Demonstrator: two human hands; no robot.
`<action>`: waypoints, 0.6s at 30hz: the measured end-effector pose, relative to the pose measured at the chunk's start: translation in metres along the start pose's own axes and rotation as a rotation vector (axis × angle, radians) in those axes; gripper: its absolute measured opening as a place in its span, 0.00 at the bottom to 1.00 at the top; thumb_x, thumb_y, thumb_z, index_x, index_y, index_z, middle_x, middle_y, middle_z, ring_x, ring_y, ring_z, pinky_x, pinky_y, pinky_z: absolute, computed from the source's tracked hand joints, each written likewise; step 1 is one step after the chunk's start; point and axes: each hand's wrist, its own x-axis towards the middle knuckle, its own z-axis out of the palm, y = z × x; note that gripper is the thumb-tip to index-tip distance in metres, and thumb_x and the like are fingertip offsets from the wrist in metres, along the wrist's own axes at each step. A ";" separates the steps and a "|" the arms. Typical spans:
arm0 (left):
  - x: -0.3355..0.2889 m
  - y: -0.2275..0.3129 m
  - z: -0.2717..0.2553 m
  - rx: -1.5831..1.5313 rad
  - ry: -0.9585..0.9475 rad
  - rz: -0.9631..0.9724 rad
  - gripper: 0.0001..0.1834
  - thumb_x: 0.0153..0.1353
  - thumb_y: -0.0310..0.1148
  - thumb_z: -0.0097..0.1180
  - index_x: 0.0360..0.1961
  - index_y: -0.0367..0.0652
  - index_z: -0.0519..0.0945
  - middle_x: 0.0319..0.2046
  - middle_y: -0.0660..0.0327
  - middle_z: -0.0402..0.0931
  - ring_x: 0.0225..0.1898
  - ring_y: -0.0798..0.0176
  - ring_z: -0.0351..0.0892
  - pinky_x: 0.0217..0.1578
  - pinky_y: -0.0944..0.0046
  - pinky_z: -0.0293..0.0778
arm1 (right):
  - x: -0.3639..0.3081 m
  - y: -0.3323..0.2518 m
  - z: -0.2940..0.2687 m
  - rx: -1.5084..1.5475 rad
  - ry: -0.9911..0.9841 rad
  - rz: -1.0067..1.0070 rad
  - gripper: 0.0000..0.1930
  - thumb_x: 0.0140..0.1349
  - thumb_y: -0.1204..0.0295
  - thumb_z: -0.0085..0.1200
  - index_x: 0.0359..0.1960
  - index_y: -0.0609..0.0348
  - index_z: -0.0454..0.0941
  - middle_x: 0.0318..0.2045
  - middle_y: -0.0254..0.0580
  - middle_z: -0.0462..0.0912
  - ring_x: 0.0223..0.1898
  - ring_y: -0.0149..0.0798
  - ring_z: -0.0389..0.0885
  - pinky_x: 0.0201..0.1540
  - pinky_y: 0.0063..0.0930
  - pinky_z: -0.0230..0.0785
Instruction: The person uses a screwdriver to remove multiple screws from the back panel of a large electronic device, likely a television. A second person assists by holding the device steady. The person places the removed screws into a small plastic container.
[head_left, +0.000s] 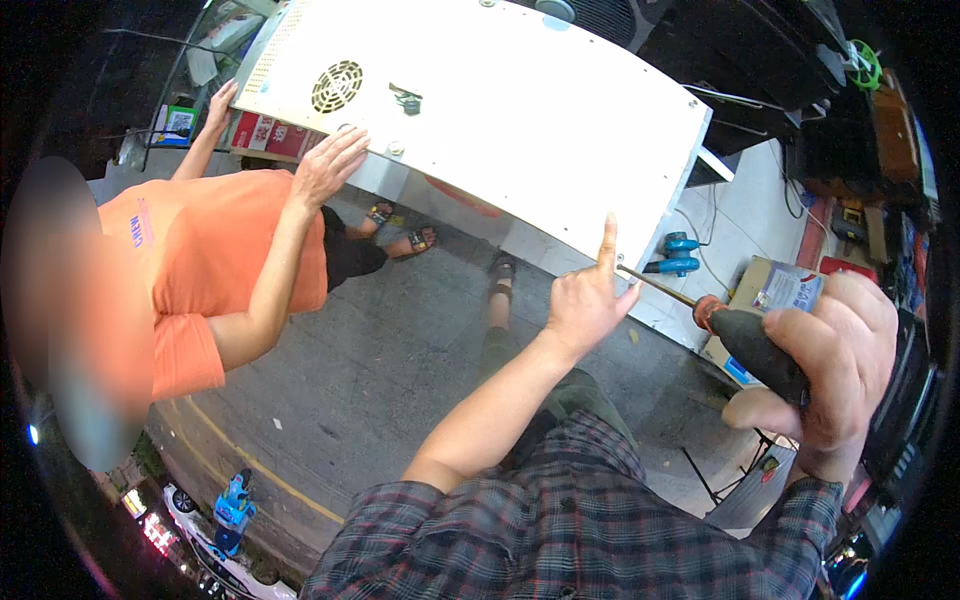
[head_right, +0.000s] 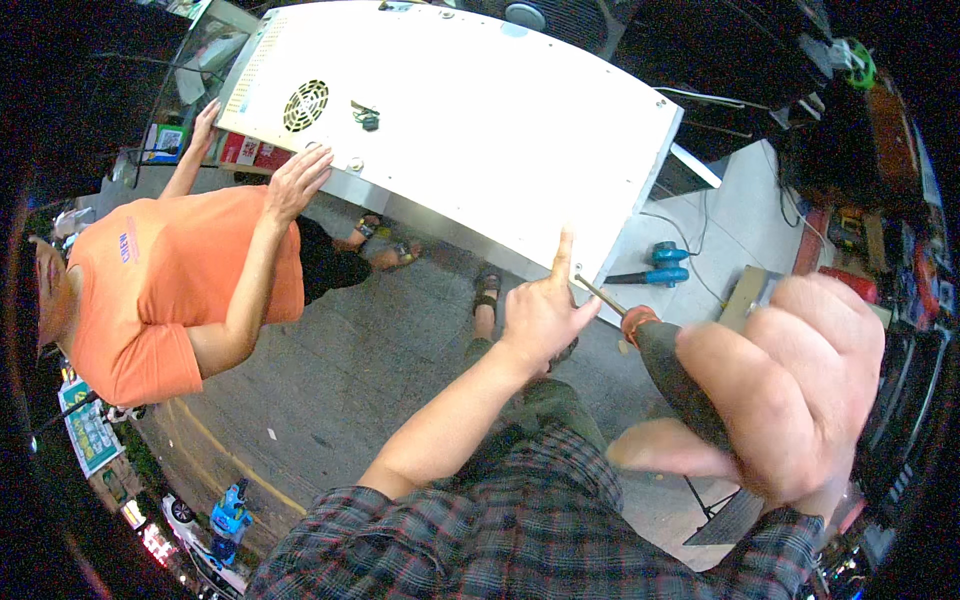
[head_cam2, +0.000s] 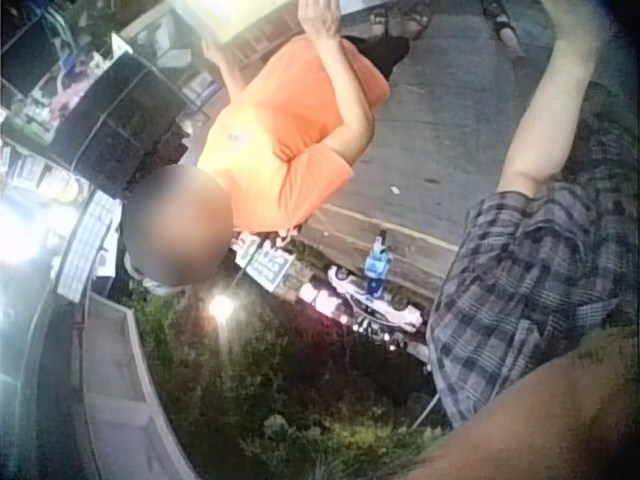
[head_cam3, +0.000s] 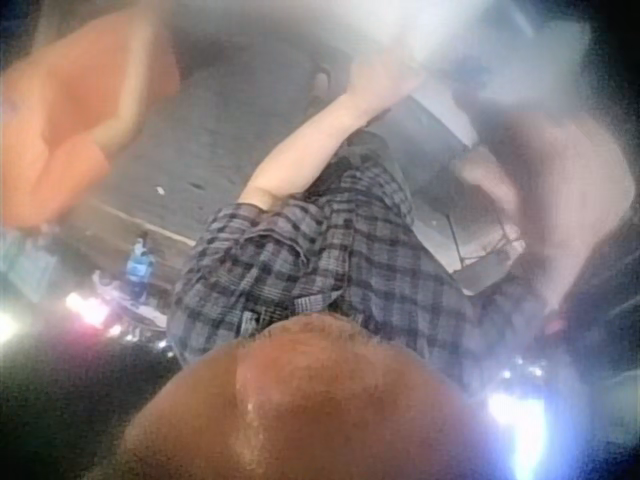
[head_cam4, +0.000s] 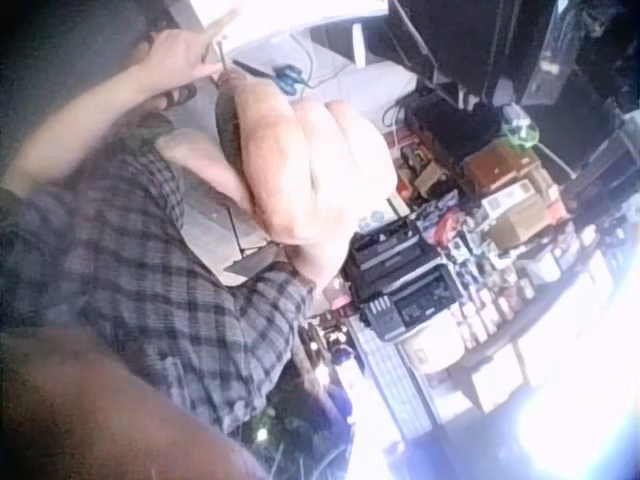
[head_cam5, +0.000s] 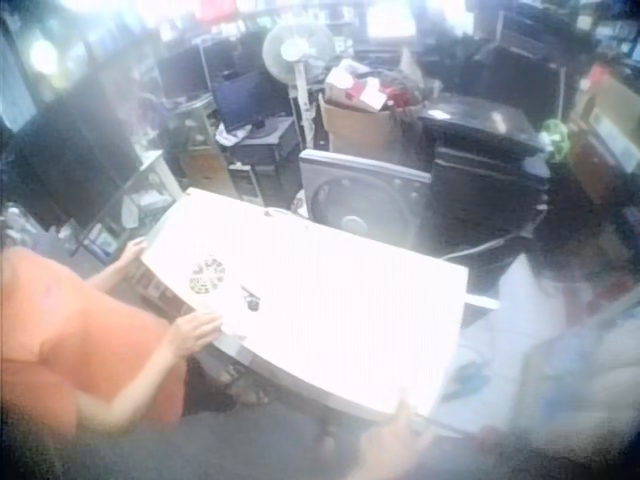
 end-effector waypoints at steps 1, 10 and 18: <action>0.001 -0.001 0.002 0.019 0.024 0.032 0.61 0.57 0.49 0.70 0.80 0.35 0.46 0.17 0.57 0.81 0.21 0.51 0.85 0.27 0.54 0.82 | -0.003 0.001 0.003 0.015 0.021 0.003 0.26 0.62 0.47 0.62 0.52 0.52 0.76 0.27 0.38 0.73 0.27 0.41 0.71 0.29 0.40 0.61; -0.002 -0.009 0.007 0.024 0.123 0.103 0.57 0.61 0.50 0.69 0.79 0.32 0.49 0.15 0.57 0.80 0.17 0.57 0.84 0.21 0.59 0.80 | 0.000 0.009 0.016 0.097 0.124 0.015 0.32 0.54 0.53 0.73 0.57 0.52 0.77 0.33 0.42 0.79 0.29 0.43 0.78 0.29 0.34 0.69; -0.004 -0.014 0.010 0.004 0.159 0.104 0.57 0.61 0.49 0.69 0.79 0.31 0.50 0.15 0.59 0.80 0.16 0.57 0.84 0.20 0.59 0.79 | 0.001 0.006 0.023 0.130 0.140 0.052 0.31 0.57 0.53 0.71 0.58 0.55 0.77 0.37 0.46 0.83 0.35 0.44 0.84 0.35 0.35 0.77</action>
